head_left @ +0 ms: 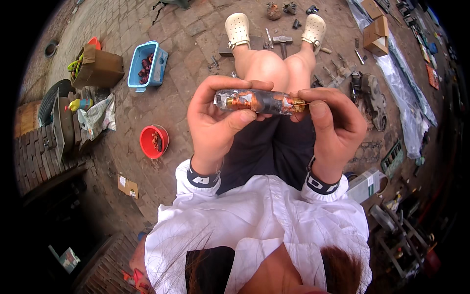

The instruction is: The person sits on the ground and uses a hammer and screwdriver to work on a small cylindrical object wrapped in tape. They repeatedly strike the object and adjust its position, then briefly inspect it before continuing to hammer.

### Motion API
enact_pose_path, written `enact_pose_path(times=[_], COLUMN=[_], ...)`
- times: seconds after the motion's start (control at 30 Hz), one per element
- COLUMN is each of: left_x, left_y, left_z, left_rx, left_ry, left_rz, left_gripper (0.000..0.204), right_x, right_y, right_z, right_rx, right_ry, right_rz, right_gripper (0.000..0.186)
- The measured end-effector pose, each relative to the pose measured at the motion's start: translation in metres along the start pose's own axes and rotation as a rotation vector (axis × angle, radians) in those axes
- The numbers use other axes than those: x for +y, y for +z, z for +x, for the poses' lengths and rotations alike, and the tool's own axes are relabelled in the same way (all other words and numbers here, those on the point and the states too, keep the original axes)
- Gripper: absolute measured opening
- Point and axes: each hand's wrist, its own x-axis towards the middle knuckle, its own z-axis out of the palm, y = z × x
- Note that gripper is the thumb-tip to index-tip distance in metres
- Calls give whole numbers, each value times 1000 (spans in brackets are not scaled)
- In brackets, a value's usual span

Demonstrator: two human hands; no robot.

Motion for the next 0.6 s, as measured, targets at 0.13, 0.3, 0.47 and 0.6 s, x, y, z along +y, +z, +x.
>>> enact_pose_path(times=[0.13, 0.3, 0.47, 0.6], left_x=[-2, -4, -2, -6], left_y=[2, 2, 3, 2], left_z=[0, 1, 0, -1], left_rx=[27, 58, 76, 113], left_ry=[-8, -15, -43, -91], left_rz=[4, 4, 6, 73], left_gripper=[39, 38, 36, 41], right_x=[2, 8, 7, 4], right_y=[1, 3, 5, 4], right_z=[0, 0, -2, -3], right_rx=[-8, -16, 24, 24], right_ry=[7, -55, -5, 118], right_rz=[37, 20, -22, 81], right_gripper=[17, 25, 25, 23])
